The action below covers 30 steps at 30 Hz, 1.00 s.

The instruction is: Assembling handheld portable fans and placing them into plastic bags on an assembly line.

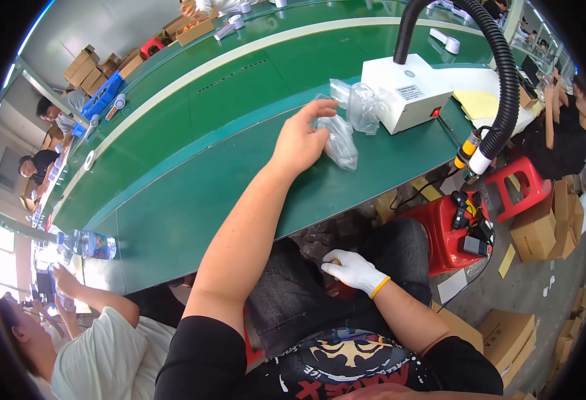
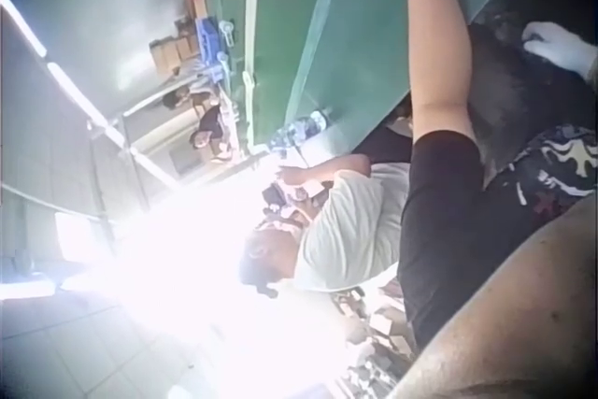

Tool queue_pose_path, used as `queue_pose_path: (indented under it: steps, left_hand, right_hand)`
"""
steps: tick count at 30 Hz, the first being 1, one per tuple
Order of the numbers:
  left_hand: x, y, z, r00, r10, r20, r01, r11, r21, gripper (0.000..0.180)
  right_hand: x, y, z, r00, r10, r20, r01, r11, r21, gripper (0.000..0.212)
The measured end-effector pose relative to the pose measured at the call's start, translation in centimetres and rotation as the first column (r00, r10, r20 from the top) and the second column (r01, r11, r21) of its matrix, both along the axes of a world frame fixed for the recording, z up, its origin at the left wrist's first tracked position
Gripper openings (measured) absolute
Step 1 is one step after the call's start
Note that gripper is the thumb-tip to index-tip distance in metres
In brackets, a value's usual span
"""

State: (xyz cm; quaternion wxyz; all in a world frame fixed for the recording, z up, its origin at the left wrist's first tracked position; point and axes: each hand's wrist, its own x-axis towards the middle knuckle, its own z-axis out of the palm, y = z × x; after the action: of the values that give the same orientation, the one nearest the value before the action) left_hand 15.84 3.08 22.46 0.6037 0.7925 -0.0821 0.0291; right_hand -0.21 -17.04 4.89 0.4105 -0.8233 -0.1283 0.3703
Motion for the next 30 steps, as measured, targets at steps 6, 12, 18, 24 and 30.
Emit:
queue_pose_path:
  steps: [6, 12, 18, 24, 30]
  left_hand:
    - [-0.1, 1.7, -1.2, 0.95, -0.115, 0.291, 0.052, 0.975, 0.216, 0.048]
    - [-0.9, -0.2, -1.3, 0.841, -0.339, 0.422, 0.051, 0.826, 0.561, 0.043]
    - [-0.5, 1.0, -2.3, 0.807, -0.248, 0.536, -0.051, 0.874, 0.482, 0.03]
    - [-1.3, 0.9, -0.4, 0.804, 0.07, 0.59, -0.235, 0.95, 0.207, 0.029]
    - [1.0, 1.3, -0.5, 0.654, 0.52, 0.55, -0.472, 0.848, -0.241, 0.03]
  right_hand:
    - [-0.1, 0.6, -1.8, 0.999, 0.022, 0.038, -0.024, 0.998, 0.058, 0.049]
    - [-0.7, -0.5, -1.9, 0.98, -0.119, -0.159, 0.142, 0.98, 0.141, 0.037]
    - [-1.1, 1.1, -1.3, 0.986, -0.071, -0.15, 0.097, 0.981, 0.171, 0.035]
    - [-1.3, 1.1, -1.0, 0.983, -0.086, -0.162, 0.114, 0.979, 0.167, 0.035]
    - [-1.1, 0.0, -1.3, 0.992, -0.084, -0.096, 0.097, 0.986, 0.137, 0.037]
